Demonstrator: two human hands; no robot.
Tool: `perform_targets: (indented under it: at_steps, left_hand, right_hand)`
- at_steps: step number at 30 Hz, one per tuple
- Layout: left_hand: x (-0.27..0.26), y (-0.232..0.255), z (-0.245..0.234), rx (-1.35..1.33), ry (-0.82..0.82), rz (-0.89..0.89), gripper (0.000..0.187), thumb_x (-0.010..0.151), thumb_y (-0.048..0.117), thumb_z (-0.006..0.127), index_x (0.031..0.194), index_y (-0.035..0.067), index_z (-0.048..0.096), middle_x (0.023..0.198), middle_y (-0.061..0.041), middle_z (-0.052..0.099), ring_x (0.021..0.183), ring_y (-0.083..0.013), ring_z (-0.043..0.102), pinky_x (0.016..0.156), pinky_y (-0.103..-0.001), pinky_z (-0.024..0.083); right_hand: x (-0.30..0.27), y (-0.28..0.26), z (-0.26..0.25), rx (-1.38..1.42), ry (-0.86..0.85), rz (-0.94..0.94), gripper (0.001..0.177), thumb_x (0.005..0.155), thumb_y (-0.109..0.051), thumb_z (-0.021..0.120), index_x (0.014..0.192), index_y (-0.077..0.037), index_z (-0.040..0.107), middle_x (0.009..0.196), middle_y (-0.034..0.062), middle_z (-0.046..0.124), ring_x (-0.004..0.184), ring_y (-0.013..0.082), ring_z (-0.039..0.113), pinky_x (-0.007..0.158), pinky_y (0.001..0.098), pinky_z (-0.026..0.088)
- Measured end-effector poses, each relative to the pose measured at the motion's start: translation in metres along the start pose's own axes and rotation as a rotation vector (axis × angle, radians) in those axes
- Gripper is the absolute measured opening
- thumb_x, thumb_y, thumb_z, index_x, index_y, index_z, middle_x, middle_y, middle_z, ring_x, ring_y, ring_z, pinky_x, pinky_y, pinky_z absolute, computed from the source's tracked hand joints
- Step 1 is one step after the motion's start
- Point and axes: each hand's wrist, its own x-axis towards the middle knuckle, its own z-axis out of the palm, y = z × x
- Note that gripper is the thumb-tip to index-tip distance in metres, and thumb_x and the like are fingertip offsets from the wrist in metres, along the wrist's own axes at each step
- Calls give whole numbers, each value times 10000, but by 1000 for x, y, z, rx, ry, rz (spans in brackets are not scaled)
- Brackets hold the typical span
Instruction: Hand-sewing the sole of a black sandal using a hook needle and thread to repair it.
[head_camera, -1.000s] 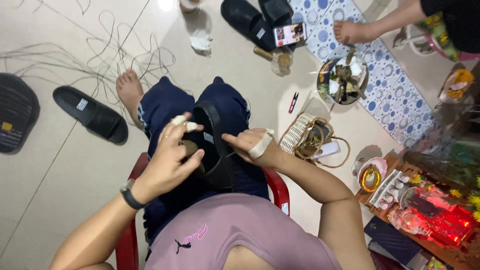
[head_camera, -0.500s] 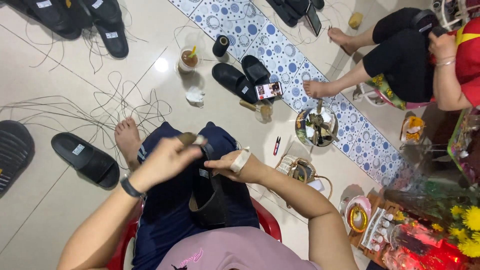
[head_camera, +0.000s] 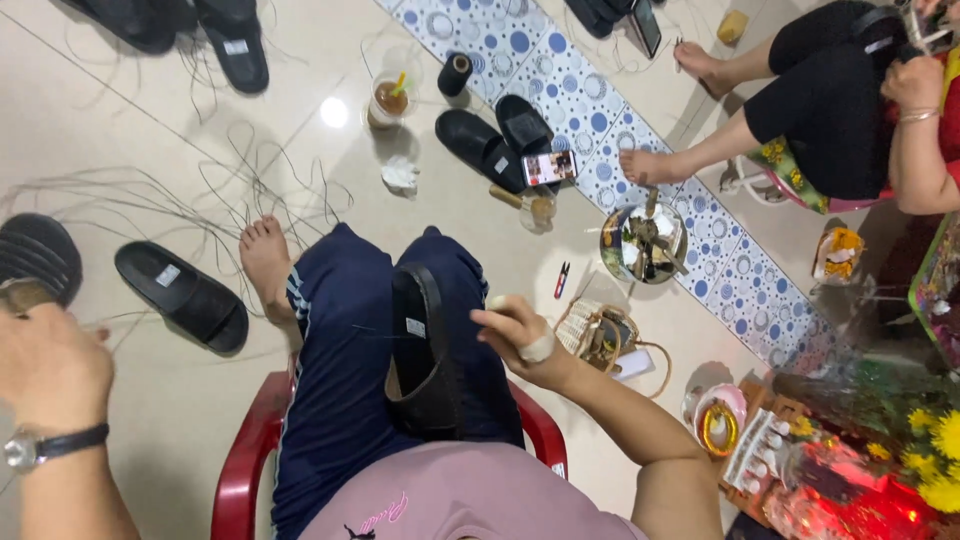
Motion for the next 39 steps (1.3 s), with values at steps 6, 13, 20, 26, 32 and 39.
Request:
perform_targets:
  at_steps: [6, 13, 20, 26, 32, 39]
  left_hand:
    - [-63, 139, -206, -558, -4, 535, 106, 700, 17, 668, 795, 5, 716, 823, -200, 637, 865, -342, 622, 789, -410, 513]
    - [-99, 224, -147, -1253, 184, 899, 251, 844, 233, 674, 977, 30, 609, 944, -96, 594, 962, -290, 594, 842, -368, 490]
    - [-76, 202, -158, -1205, 367, 848, 115, 849, 121, 690, 864, 11, 656, 879, -142, 620, 860, -337, 625, 728, -414, 519]
    - [-66, 187, -198, -1373, 245, 884, 261, 860, 109, 699, 1061, -33, 611, 1014, -205, 602, 980, -431, 604, 825, -500, 503]
    - [-75, 224, -151, -1371, 402, 908, 359, 864, 212, 735, 1014, -91, 614, 973, -234, 596, 979, -428, 605, 845, -480, 525]
    - [-75, 233, -147, -1368, 434, 915, 370, 884, 250, 710, 922, -105, 609, 976, -255, 572, 924, -421, 611, 751, -444, 537]
  right_hand:
    - [-12, -5, 45, 24, -99, 46, 442, 893, -104, 596, 1332, -103, 541, 790, 150, 604, 602, 333, 621, 521, 433, 519]
    - [-28, -11, 45, 280, -14, 257, 311, 962, -228, 441, 1175, -48, 579, 714, 76, 546, 522, 237, 563, 494, 324, 483]
    - [-28, -14, 31, 128, 12, 301, 191, 925, -125, 554, 1078, -48, 636, 782, 120, 609, 642, 325, 638, 566, 375, 541]
    - [-30, 8, 24, 93, -124, 247, 472, 836, 13, 570, 1301, -63, 542, 888, 161, 617, 789, 386, 630, 686, 472, 550]
    - [-18, 12, 22, -254, -298, 190, 441, 939, -86, 501, 1368, -185, 540, 858, 98, 589, 720, 292, 641, 648, 387, 551]
    - [0, 11, 16, -378, -391, 109, 450, 927, -87, 497, 1345, -243, 560, 810, 93, 581, 658, 270, 640, 595, 359, 552]
